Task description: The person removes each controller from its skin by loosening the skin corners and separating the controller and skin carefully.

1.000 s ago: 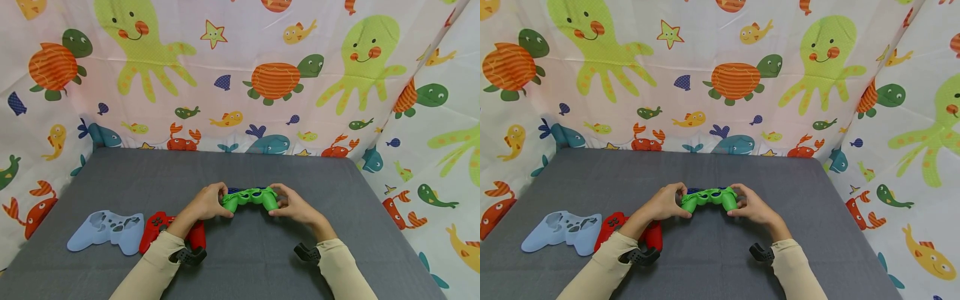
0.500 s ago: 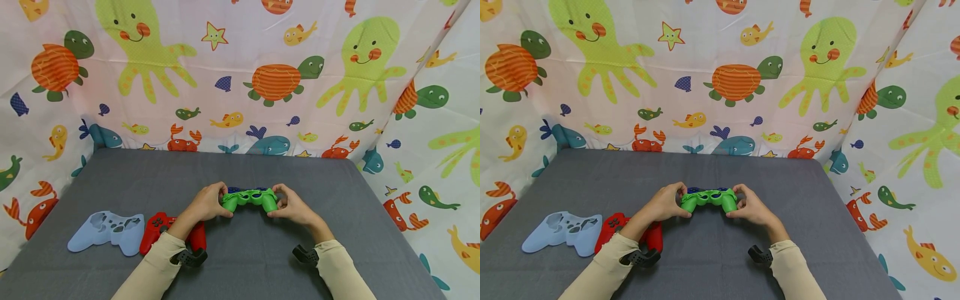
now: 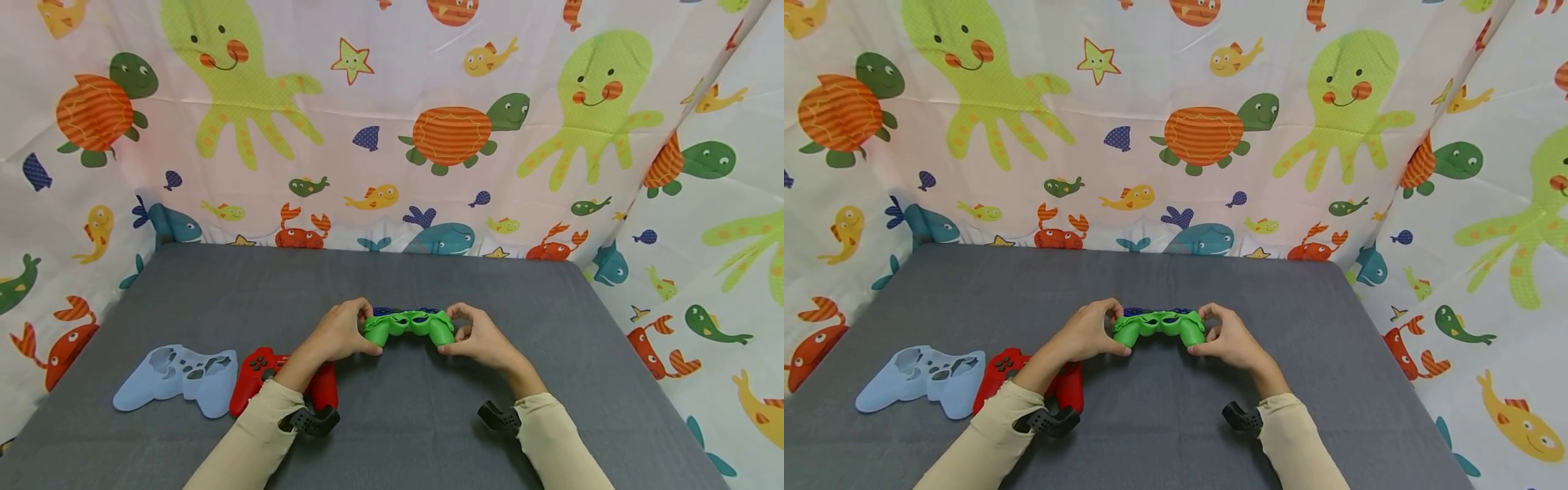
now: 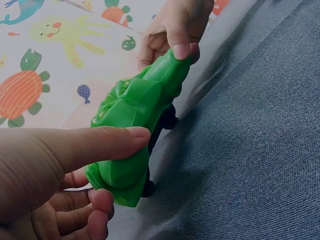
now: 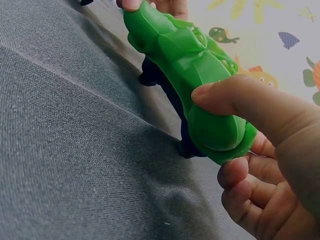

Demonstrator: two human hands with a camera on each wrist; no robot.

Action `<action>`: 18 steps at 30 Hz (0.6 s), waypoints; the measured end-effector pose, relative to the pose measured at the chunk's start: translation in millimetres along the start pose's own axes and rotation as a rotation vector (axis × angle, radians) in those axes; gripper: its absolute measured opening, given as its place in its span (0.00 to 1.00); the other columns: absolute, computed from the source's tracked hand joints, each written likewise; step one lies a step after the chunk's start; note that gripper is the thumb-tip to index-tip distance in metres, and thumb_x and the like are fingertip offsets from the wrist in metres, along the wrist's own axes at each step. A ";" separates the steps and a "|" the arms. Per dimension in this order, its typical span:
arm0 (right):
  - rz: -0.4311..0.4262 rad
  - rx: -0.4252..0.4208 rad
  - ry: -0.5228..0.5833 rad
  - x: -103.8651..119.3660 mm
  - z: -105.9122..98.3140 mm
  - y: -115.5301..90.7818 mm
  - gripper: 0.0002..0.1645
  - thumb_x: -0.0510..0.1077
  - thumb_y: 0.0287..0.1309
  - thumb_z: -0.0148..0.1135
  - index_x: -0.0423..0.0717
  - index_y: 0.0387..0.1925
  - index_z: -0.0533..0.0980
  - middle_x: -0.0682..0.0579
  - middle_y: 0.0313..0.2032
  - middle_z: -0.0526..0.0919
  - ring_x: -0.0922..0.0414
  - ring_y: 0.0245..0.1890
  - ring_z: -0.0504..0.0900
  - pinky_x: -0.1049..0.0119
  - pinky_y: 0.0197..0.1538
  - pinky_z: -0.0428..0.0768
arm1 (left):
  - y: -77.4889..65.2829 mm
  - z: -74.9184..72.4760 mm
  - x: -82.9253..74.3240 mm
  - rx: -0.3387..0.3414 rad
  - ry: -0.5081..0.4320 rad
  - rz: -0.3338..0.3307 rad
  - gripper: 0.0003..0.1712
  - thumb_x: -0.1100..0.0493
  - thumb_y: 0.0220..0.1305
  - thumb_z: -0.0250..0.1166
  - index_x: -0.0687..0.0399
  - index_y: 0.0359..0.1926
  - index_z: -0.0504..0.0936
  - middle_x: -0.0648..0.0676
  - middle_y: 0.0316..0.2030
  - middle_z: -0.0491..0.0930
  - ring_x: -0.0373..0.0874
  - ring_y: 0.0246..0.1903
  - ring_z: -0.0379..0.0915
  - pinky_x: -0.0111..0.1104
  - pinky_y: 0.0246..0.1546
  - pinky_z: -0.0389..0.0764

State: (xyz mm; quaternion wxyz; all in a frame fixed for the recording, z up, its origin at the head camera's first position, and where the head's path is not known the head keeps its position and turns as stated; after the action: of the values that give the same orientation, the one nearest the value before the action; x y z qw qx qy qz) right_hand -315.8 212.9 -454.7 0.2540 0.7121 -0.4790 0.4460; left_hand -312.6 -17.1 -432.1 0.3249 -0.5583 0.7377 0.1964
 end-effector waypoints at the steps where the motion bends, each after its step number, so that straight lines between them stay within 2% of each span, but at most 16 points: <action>1: -0.003 -0.001 0.000 0.6 0.0 -0.1 0.33 0.36 0.48 0.78 0.42 0.53 0.69 0.42 0.45 0.77 0.65 0.18 0.73 0.70 0.26 0.73 | -0.3 -0.1 0.3 0.001 0.000 -0.002 0.31 0.54 0.40 0.86 0.50 0.40 0.75 0.50 0.35 0.74 0.43 0.32 0.68 0.34 0.34 0.69; 3: -0.010 -0.002 -0.005 1.7 0.0 -0.3 0.33 0.37 0.48 0.78 0.41 0.53 0.69 0.41 0.44 0.78 0.64 0.18 0.74 0.70 0.26 0.74 | -0.3 0.1 1.2 0.004 0.001 -0.007 0.30 0.54 0.40 0.86 0.50 0.40 0.75 0.50 0.35 0.74 0.44 0.32 0.68 0.34 0.34 0.69; 7: -0.015 -0.001 -0.005 1.8 -0.5 -1.0 0.33 0.37 0.49 0.78 0.40 0.53 0.70 0.45 0.26 0.77 0.64 0.15 0.72 0.70 0.24 0.72 | 0.1 0.5 1.8 0.012 0.003 -0.008 0.30 0.53 0.40 0.86 0.49 0.39 0.74 0.50 0.35 0.74 0.43 0.32 0.68 0.34 0.34 0.69; 9: -0.013 -0.002 -0.006 1.4 -1.0 -1.0 0.33 0.37 0.49 0.78 0.39 0.53 0.70 0.48 0.21 0.74 0.64 0.14 0.71 0.70 0.23 0.71 | 0.6 0.4 1.7 0.011 0.002 -0.002 0.30 0.53 0.40 0.86 0.49 0.39 0.74 0.50 0.35 0.74 0.43 0.31 0.68 0.34 0.33 0.69; 14: -0.012 -0.010 -0.005 0.4 -1.7 -0.5 0.32 0.37 0.48 0.78 0.38 0.53 0.70 0.51 0.22 0.74 0.65 0.14 0.71 0.70 0.22 0.71 | 0.6 -0.8 1.3 0.009 -0.003 0.005 0.30 0.54 0.40 0.86 0.50 0.39 0.75 0.50 0.35 0.74 0.43 0.31 0.68 0.34 0.33 0.70; 18: -0.018 -0.013 -0.003 1.3 -0.6 -0.6 0.32 0.37 0.48 0.79 0.38 0.53 0.71 0.47 0.31 0.78 0.65 0.14 0.71 0.70 0.22 0.71 | -0.7 -1.9 2.4 0.011 -0.003 -0.004 0.30 0.54 0.41 0.86 0.50 0.39 0.75 0.50 0.36 0.74 0.43 0.31 0.68 0.34 0.33 0.70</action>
State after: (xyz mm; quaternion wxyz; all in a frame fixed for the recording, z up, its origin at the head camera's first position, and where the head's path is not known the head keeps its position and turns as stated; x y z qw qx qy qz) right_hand -315.3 213.0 -453.2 0.2617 0.7153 -0.4759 0.4397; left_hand -312.8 -20.2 -432.4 0.3295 -0.5577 0.7370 0.1927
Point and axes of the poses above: each hand's wrist, its own y-axis towards the middle knuckle, its own z-axis out of the palm, x = y × z, the point moved 10 cm from there along y, towards the middle knuckle
